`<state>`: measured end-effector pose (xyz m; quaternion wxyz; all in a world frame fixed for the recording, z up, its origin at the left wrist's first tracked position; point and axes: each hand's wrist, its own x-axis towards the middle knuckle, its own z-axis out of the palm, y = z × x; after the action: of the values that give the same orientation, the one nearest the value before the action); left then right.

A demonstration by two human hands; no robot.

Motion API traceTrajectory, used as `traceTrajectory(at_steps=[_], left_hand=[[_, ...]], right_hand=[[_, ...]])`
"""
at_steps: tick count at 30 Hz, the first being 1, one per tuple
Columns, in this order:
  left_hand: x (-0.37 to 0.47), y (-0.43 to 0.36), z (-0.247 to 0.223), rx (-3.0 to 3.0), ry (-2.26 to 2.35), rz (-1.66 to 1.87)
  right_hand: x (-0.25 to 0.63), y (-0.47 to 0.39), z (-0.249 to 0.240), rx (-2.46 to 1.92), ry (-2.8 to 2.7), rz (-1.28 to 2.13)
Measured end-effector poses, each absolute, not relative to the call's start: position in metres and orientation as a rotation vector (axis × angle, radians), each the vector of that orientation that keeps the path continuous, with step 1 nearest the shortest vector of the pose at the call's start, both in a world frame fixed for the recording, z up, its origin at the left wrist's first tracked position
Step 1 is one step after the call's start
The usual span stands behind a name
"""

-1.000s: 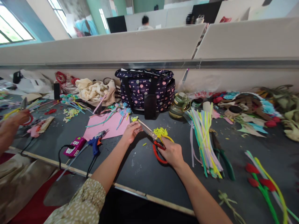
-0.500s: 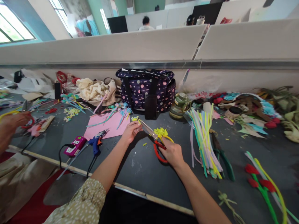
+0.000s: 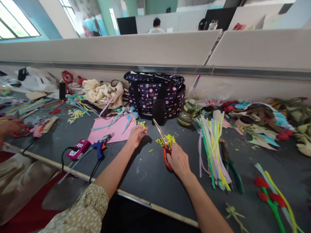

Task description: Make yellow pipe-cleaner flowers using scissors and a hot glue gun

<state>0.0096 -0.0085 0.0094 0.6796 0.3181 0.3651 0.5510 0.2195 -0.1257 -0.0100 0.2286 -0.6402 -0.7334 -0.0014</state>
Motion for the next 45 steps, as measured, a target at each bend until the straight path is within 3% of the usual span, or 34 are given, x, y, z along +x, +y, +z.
traceTrajectory(at_steps=[15,45], left_hand=[[0.01,-0.009,0.012,0.829,0.855,1.372],[0.012,-0.01,0.003,0.622,0.736,1.122]], right_hand=[[0.226,-0.124,-0.013,-1.859,-1.941,-0.187],[0.226,-0.126,-0.018,-1.728,-2.011,-0.134]])
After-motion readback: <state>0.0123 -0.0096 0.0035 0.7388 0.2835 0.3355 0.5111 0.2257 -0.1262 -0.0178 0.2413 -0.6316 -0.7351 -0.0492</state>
